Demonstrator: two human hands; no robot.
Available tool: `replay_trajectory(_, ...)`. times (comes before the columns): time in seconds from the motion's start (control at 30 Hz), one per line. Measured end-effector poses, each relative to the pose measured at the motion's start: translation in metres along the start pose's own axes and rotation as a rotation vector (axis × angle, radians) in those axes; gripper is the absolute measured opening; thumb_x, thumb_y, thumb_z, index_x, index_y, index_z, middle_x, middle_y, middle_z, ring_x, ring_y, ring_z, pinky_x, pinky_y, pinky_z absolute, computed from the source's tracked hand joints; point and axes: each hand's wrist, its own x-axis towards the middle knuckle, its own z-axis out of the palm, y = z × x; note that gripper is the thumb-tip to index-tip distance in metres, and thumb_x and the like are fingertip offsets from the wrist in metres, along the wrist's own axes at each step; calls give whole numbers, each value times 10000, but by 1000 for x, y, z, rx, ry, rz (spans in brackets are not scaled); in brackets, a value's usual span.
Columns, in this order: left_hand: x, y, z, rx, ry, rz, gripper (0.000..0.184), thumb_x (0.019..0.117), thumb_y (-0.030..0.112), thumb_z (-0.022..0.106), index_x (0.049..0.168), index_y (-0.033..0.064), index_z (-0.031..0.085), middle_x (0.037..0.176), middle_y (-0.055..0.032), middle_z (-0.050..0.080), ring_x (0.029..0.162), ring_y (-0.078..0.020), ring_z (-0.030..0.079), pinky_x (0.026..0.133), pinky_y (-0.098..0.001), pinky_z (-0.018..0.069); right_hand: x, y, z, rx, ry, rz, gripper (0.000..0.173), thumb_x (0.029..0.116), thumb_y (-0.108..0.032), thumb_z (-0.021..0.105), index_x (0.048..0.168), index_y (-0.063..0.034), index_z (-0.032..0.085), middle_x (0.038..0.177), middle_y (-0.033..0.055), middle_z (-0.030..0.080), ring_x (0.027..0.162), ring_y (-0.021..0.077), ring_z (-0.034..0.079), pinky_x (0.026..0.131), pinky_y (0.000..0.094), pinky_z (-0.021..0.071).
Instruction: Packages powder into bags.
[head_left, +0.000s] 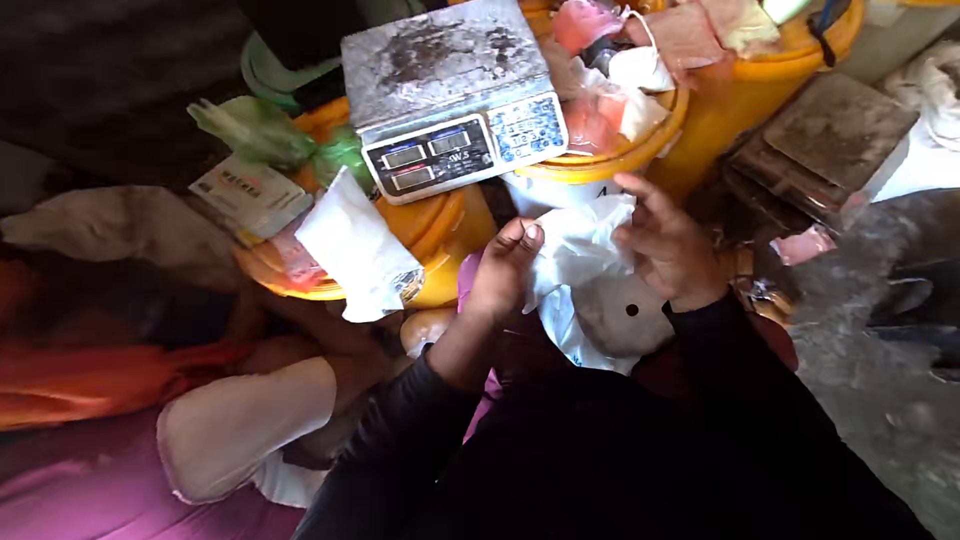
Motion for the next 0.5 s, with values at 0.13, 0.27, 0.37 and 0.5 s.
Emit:
replay_trajectory(0.13, 11, -5, -7, 372, 204, 241, 156, 1055, 172, 551, 1071, 107, 691, 962, 39, 673, 828, -17, 628, 743, -221, 546, 4, -2, -3, 57, 230, 97, 371, 967, -18, 584, 1316, -144, 589, 909, 9, 673, 758, 106, 670, 688, 302, 606)
replay_trajectory(0.27, 0, -9, -1, 711, 198, 662, 373, 977, 281, 671, 1189, -25, 642, 1133, -175, 631, 1006, -210, 606, 849, -360, 517, 7, -3, 6, 76, 366, 40, 254, 1021, -54, 547, 1261, -123, 593, 894, -2, 668, 656, 74, 649, 546, 237, 570)
replay_trajectory(0.37, -9, -23, 22, 610, 59, 692, 523, 909, 454, 746, 1157, 9, 628, 1098, -114, 623, 1002, -137, 608, 856, -289, 540, 8, 3, 14, 101, 317, -10, 171, 1017, -60, 556, 1159, -143, 602, 911, -20, 678, 695, 68, 674, 587, 248, 600)
replay_trajectory(0.5, 8, -7, 8, 694, 65, 806, 682, 973, 584, 588, 1292, -18, 572, 1318, -203, 602, 1252, -263, 547, 1036, -443, 434, 4, 5, 4, -157, -7, -146, 208, 932, -59, 642, 1108, -163, 685, 991, -71, 687, 843, 23, 639, 771, 237, 567)
